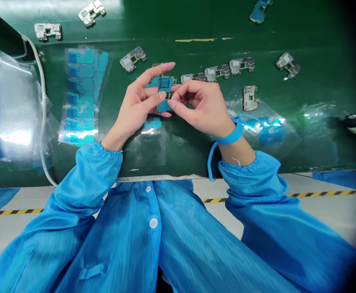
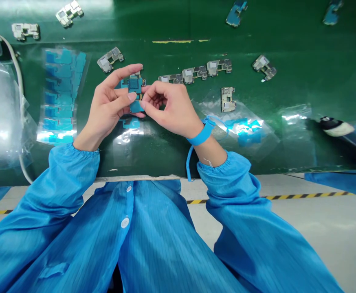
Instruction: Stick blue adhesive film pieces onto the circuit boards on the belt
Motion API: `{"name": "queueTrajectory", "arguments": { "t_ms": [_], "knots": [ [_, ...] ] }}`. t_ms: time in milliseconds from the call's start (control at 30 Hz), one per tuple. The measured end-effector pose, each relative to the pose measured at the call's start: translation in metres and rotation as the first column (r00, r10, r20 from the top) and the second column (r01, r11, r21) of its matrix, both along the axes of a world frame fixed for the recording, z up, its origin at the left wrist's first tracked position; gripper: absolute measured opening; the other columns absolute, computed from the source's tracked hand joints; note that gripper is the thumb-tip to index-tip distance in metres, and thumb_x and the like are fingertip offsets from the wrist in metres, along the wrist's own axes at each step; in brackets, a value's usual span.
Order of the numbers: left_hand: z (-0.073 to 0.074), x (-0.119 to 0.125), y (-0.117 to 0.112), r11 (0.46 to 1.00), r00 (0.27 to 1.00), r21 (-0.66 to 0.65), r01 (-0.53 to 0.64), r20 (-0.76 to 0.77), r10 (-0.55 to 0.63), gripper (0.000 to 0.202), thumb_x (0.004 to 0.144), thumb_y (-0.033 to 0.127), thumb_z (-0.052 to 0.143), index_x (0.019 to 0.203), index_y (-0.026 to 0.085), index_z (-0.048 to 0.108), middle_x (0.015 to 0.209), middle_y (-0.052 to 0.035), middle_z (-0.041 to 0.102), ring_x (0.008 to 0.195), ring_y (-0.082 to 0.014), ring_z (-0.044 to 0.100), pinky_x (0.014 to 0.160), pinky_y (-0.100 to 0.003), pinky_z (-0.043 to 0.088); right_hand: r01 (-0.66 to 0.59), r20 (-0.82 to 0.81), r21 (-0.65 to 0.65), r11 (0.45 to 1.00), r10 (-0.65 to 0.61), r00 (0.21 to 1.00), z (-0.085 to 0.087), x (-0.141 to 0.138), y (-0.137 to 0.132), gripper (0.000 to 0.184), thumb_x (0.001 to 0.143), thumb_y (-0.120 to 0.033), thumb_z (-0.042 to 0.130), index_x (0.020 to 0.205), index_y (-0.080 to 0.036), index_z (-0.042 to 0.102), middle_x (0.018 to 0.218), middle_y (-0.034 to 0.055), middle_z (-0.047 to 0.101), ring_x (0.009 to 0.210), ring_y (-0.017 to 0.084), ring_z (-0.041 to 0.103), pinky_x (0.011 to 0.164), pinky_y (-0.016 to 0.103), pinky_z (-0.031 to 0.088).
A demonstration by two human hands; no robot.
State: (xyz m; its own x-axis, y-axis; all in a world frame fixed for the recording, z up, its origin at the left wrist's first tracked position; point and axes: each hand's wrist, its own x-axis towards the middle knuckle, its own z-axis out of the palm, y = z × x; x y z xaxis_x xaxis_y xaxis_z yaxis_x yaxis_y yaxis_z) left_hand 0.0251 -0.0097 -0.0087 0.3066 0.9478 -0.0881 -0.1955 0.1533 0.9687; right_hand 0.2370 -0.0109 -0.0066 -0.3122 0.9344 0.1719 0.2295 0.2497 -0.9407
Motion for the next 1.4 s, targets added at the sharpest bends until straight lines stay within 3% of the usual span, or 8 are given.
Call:
{"name": "queueTrajectory", "arguments": {
  "t_ms": [267, 367, 533, 733, 933, 1033, 1200, 1400],
  "knots": [
    [0.0, -0.002, 0.002, 0.989, 0.991, 0.075, -0.131, -0.001, 0.131, 0.06, 0.094, 0.041, 0.093, 0.148, 0.032, 0.068, 0.116, -0.0048, 0.086, 0.115, -0.028, 0.087, 0.087, -0.035, 0.077, 0.098, -0.026, 0.094, 0.991, -0.096, 0.995, 0.007, 0.005, 0.005, 0.052, 0.1, -0.078, 0.074, 0.101, -0.026, 0.074, 0.088, 0.0031, 0.071, 0.079, 0.019, 0.07, 0.076, 0.039, 0.063],
    [-0.004, -0.004, 0.004, 0.985, 0.994, 0.136, -0.105, 0.01, 0.105, 0.075, 0.086, 0.043, 0.099, 0.152, 0.036, 0.065, 0.128, -0.0047, 0.085, 0.114, -0.0283, 0.087, 0.091, -0.039, 0.077, 0.117, -0.027, 0.097, 0.988, -0.115, 0.993, 0.006, 0.007, 0.008, 0.054, 0.1, -0.08, 0.071, 0.104, -0.027, 0.072, 0.084, 0.0014, 0.066, 0.076, 0.018, 0.067, 0.073, 0.037, 0.06],
    [-0.014, -0.005, 0.01, 0.982, 0.996, 0.178, -0.066, 0.066, 0.055, 0.092, 0.074, 0.04, 0.107, 0.155, 0.034, 0.063, 0.142, -0.0091, 0.08, 0.117, -0.033, 0.087, 0.098, -0.044, 0.077, 0.077, -0.025, 0.071, 0.994, -0.076, 0.997, 0.006, 0.002, 0.005, 0.057, 0.102, -0.083, 0.064, 0.099, -0.026, 0.07, 0.082, 0.0018, 0.065, 0.075, 0.018, 0.064, 0.07, 0.037, 0.056],
    [-0.015, -0.004, 0.005, 0.978, 0.999, 0.205, -0.038, 0.027, 0.033, 0.089, 0.08, 0.053, 0.103, 0.156, 0.034, 0.062, 0.136, -0.0077, 0.084, 0.12, -0.0328, 0.086, 0.092, -0.041, 0.077, 0.034, -0.004, 0.103, 0.994, -0.034, 0.999, 0.006, -0.005, 0.0, 0.058, 0.101, -0.081, 0.068, 0.091, -0.024, 0.067, 0.078, 0.0004, 0.063, 0.069, 0.016, 0.054, 0.068, 0.036, 0.047],
    [-0.009, 0.003, -0.002, 0.989, 0.998, 0.134, -0.062, -0.021, 0.066, 0.072, 0.093, 0.063, 0.088, 0.154, 0.032, 0.064, 0.129, -0.0065, 0.087, 0.087, -0.0214, 0.089, 0.074, -0.03, 0.075, 0.015, 0.015, 0.14, 0.99, -0.018, 1.0, 0.005, -0.006, 0.0, 0.057, 0.103, -0.078, 0.068, 0.086, -0.024, 0.065, 0.074, -0.0004, 0.06, 0.066, 0.015, 0.047, 0.065, 0.035, 0.039],
    [-0.003, 0.006, -0.005, 0.993, 0.996, 0.07, -0.091, -0.021, 0.092, 0.059, 0.094, 0.064, 0.088, 0.137, 0.026, 0.075, 0.121, -0.0072, 0.089, 0.073, -0.0184, 0.086, 0.059, -0.023, 0.07, -0.008, 0.047, 0.137, 0.991, 0.001, 0.999, 0.005, -0.007, -0.001, 0.058, 0.102, -0.079, 0.067, 0.082, -0.024, 0.062, 0.071, -0.0007, 0.057, 0.065, 0.016, 0.045, 0.064, 0.035, 0.038],
    [0.005, 0.006, -0.009, 0.984, 0.984, 0.029, -0.174, -0.034, 0.175, 0.044, 0.092, 0.059, 0.091, 0.113, 0.02, 0.084, 0.108, -0.0088, 0.09, 0.057, -0.016, 0.08, 0.035, -0.017, 0.05, -0.051, 0.061, 0.08, 0.996, 0.046, 0.997, 0.005, -0.012, -0.004, 0.058, 0.103, -0.078, 0.066, 0.081, -0.025, 0.06, 0.07, -0.0004, 0.056, 0.064, 0.017, 0.045, 0.063, 0.036, 0.038],
    [0.006, 0.004, -0.008, 0.99, 0.99, 0.001, -0.138, 0.017, 0.138, 0.041, 0.091, 0.052, 0.09, 0.116, 0.021, 0.084, 0.118, -0.0096, 0.089, 0.054, -0.0136, 0.077, 0.041, -0.02, 0.057, -0.045, 0.039, 0.059, 0.997, 0.043, 0.998, 0.005, -0.015, -0.006, 0.059, 0.102, -0.079, 0.067, 0.08, -0.024, 0.063, 0.068, -0.0008, 0.057, 0.062, 0.015, 0.042, 0.06, 0.034, 0.037]
  ]
}}
